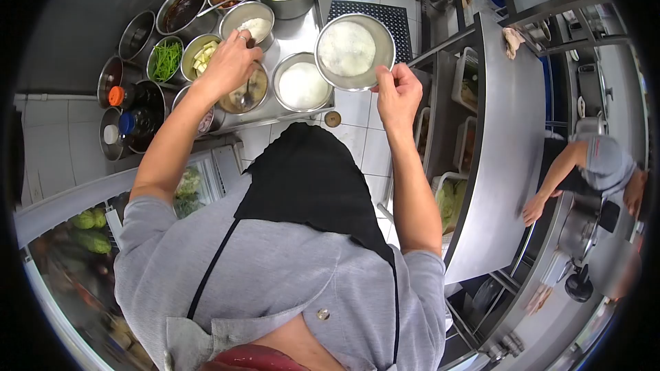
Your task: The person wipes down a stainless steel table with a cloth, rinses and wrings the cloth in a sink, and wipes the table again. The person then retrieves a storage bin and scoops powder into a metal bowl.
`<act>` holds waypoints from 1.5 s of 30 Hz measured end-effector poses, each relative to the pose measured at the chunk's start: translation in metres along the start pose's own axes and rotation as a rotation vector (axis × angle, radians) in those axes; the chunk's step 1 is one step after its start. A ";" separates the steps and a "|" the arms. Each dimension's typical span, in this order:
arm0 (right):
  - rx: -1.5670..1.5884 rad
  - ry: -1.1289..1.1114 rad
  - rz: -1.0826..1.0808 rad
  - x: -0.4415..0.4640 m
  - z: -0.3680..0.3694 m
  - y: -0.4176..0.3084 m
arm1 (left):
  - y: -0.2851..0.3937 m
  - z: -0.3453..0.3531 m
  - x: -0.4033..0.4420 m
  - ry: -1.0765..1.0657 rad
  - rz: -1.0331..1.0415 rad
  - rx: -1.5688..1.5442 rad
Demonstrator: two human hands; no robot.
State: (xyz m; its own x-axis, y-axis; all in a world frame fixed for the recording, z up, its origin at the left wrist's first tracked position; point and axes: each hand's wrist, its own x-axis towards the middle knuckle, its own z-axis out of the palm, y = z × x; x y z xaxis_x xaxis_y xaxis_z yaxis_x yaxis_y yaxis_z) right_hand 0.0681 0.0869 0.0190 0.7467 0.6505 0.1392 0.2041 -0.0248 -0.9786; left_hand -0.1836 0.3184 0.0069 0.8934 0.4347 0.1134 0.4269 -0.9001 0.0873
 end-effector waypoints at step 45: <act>0.070 1.347 0.282 -0.228 -0.339 0.048 | 0.280 -0.067 0.209 -0.184 0.390 -0.903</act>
State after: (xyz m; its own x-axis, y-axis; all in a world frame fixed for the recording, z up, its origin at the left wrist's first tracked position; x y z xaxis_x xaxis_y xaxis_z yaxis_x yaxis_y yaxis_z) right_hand 0.1218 -0.3200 -0.0087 0.7959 -0.6019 -0.0652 -0.0575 0.0320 -0.9978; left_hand 0.1131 0.1586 0.1214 0.9887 0.0338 0.1459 -0.0986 -0.5861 0.8042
